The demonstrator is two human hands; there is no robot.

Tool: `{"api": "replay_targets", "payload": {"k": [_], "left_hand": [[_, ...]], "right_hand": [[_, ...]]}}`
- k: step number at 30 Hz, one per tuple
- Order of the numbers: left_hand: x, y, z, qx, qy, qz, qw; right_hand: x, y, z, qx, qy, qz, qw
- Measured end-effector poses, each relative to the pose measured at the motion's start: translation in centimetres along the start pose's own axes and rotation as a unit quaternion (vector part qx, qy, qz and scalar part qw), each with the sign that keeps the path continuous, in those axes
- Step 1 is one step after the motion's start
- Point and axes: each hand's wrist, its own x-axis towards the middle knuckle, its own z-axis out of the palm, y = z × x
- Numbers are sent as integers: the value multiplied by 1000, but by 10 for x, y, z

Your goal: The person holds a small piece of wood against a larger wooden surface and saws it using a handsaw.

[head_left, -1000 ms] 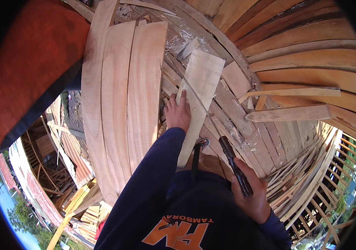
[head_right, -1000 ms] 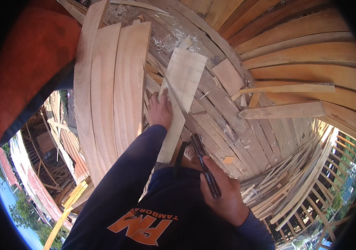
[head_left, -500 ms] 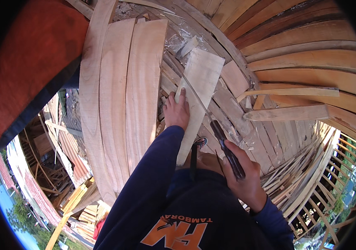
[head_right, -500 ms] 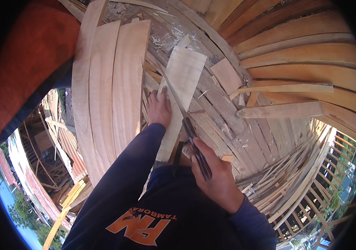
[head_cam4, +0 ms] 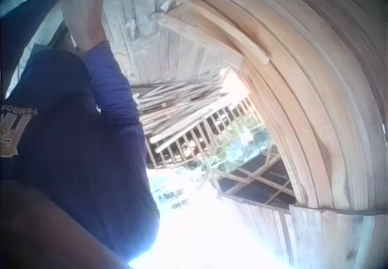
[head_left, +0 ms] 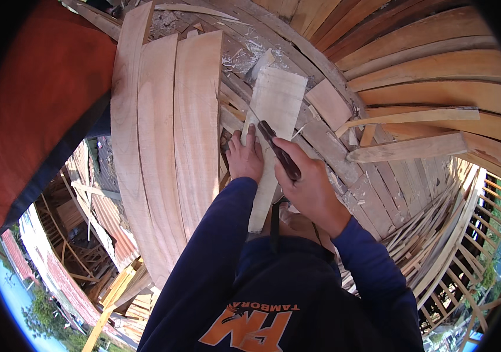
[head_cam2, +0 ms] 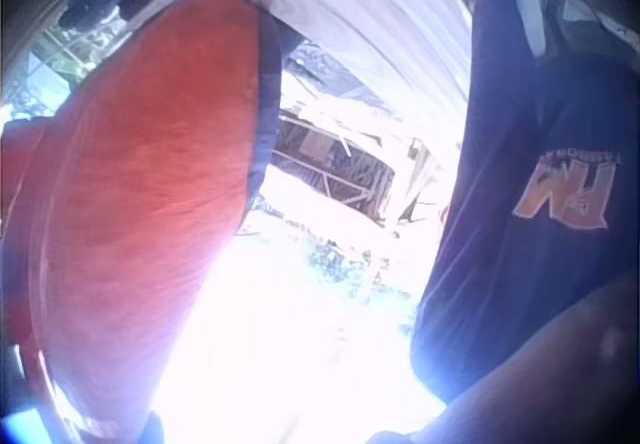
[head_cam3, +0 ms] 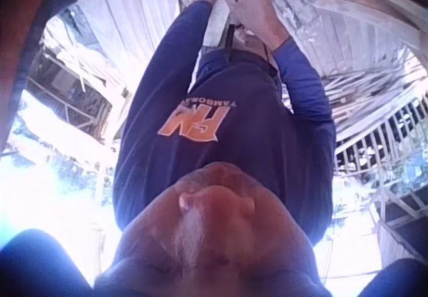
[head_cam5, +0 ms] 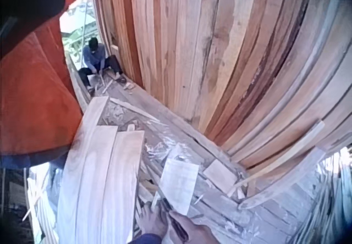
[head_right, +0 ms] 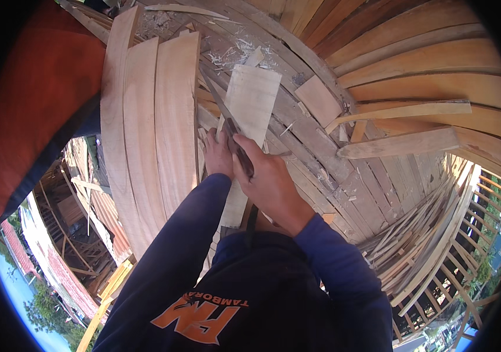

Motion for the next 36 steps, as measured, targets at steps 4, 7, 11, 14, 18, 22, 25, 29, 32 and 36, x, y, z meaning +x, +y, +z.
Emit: {"api": "replay_targets", "payload": {"k": [4,7,11,14,18,22,25,29,32,36], "left_hand": [[-3,-10,11,-91,-5,-19,996],[0,-4,-3,-35,17,-12,999],[-3,-1,3,5,25,11,1000],[-1,-5,12,-31,-27,-10,999],[-6,-30,23,-58,-12,-5,998],[1,-1,-2,-22,13,2,1000],[0,-5,-1,-21,19,2,1000],[2,8,-2,-94,-5,-15,995],[1,-5,6,-44,-6,0,999],[2,-6,-5,-36,-12,-13,999]], "right_hand": [[31,8,10,-7,25,-33,999],[-91,-36,-55,4,-18,12,1000],[-103,-31,-54,-61,-7,-45,997],[5,-3,-5,-23,-4,-18,1000],[6,-16,-7,5,-39,-14,999],[-106,-30,-69,-14,-24,-22,999],[-86,-23,-51,-11,-25,-47,999],[60,2,18,5,19,-3,1000],[15,-11,-9,32,-14,23,999],[-97,-48,-62,-53,-39,7,998]]}}
